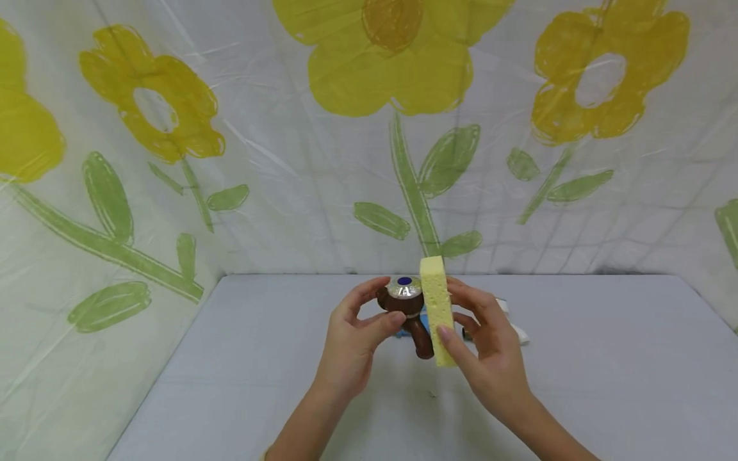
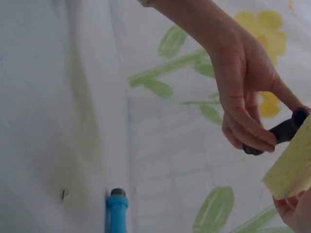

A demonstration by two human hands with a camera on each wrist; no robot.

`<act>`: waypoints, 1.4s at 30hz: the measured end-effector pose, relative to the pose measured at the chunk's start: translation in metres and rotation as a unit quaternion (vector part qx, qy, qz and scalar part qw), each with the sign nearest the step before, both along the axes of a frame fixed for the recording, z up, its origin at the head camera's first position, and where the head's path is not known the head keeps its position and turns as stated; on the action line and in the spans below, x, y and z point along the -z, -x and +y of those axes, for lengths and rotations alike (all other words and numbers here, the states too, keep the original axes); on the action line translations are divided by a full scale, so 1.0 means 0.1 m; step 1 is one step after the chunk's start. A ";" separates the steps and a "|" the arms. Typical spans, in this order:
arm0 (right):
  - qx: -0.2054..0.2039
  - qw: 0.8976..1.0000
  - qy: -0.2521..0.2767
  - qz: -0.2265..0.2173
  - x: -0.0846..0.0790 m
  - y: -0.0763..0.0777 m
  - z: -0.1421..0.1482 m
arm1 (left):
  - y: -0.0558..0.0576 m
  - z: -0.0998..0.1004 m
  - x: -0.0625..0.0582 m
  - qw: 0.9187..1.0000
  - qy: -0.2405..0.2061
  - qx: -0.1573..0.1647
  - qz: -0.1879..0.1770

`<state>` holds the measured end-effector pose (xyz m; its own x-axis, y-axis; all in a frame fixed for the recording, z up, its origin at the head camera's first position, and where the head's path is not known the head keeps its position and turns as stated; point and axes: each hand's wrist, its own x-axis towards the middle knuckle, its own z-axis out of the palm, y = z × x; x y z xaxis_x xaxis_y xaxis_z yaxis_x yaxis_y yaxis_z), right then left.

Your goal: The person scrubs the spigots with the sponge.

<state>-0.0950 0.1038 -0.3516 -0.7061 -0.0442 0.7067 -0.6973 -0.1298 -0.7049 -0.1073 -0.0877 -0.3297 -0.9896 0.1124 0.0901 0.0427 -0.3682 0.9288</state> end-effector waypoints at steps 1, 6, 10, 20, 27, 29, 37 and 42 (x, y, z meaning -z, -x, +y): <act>0.006 1.000 -0.002 0.003 0.00 0.00 0.00 | 0.00 -0.01 -0.01 1.000 0.002 -0.001 -0.006; 0.056 0.997 -0.036 0.030 0.01 0.01 0.01 | -0.02 -0.03 -0.04 1.000 0.011 -0.003 -0.015; 0.067 0.996 -0.040 0.053 0.01 0.03 0.02 | -0.04 -0.03 -0.07 1.000 0.010 0.006 -0.017; 0.018 0.991 -0.001 0.129 0.02 0.11 0.05 | -0.07 -0.01 -0.05 1.000 0.012 0.025 -0.015; 0.044 0.986 -0.009 0.162 0.03 0.16 0.05 | -0.07 -0.04 -0.10 0.999 -0.005 -0.016 -0.028; 0.055 0.984 -0.012 0.169 0.04 0.17 0.04 | -0.07 -0.06 -0.11 0.999 -0.016 -0.027 -0.032; 0.114 0.966 -0.021 0.231 0.02 0.18 0.03 | -0.06 -0.06 -0.11 0.999 -0.018 -0.006 -0.035; 0.162 0.950 -0.055 0.261 0.05 0.22 0.03 | -0.05 -0.08 -0.11 0.999 -0.022 -0.027 -0.030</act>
<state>-0.1167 0.1068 -0.3563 -0.2489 0.0225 0.9683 -0.9465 0.2063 -0.2481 -0.1018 -0.0959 -0.3188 -0.9978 0.0564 0.0337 0.0078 -0.4066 0.9136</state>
